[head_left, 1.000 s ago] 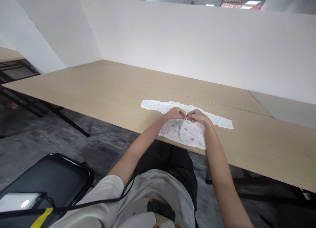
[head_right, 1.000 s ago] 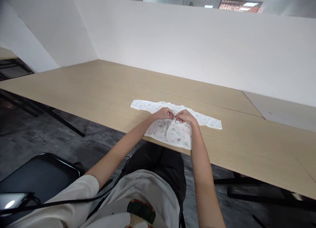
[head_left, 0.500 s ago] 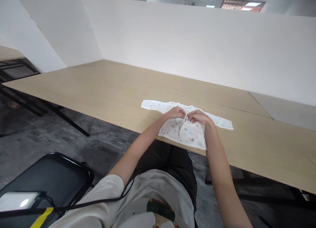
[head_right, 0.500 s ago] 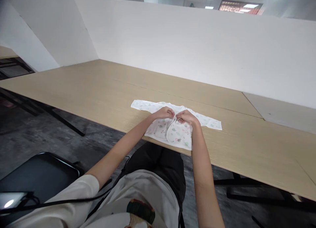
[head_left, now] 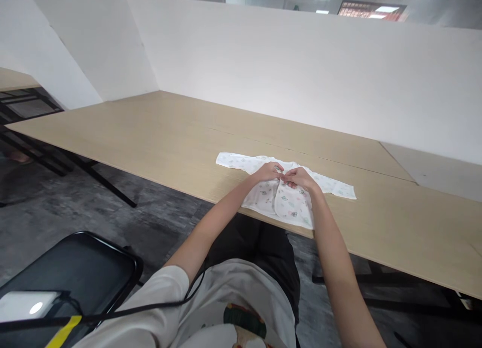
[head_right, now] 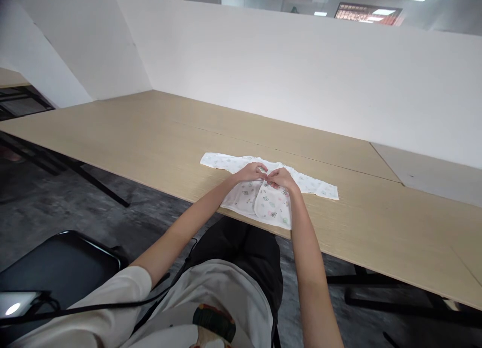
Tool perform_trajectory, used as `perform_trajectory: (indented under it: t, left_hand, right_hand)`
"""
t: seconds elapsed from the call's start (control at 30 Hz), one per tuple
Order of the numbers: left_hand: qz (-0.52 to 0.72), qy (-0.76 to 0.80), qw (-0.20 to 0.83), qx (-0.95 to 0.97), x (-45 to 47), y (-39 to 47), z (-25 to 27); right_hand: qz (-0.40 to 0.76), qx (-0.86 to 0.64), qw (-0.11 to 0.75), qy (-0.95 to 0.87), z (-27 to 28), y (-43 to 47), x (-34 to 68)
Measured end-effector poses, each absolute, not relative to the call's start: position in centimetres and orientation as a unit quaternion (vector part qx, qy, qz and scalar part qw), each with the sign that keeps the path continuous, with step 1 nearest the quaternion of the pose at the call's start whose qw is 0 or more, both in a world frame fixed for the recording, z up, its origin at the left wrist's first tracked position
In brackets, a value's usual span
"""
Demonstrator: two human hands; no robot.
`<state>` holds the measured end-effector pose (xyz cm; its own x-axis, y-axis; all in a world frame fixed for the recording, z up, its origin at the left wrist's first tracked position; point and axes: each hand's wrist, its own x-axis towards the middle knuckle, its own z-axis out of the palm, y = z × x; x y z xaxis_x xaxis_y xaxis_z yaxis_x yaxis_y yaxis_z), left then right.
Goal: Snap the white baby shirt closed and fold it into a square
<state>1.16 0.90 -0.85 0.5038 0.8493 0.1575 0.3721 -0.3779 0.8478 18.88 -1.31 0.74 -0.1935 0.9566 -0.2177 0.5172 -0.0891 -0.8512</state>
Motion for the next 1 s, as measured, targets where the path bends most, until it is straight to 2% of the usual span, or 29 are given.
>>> perform_trajectory:
  t: [0.17,0.33,0.53,0.77,1.0]
  left_hand:
    - [0.298,0.386,0.368,0.792,1.1,1.0,-1.2]
    - [0.288,0.392,0.299,0.821,1.1,0.8,-0.9]
    - [0.251,0.410,0.247,0.841,0.5,0.5,-0.3]
    - [0.117,0.275,0.393,0.869,-0.6,1.3,-0.6]
    - [0.109,0.254,0.415,0.867,-0.4,1.1,-0.4]
  right_hand:
    - [0.459,-0.594,0.236,-0.617,1.2,-1.5,18.9]
    - [0.481,-0.604,0.219,-0.597,1.4,-1.7,18.7]
    - [0.428,-0.604,0.197,-0.643,2.1,-2.2,19.3]
    - [0.497,-0.508,0.004,-0.703,2.9,-3.2,18.8]
    - [0.514,-0.503,0.000,-0.695,2.5,-2.9,18.8]
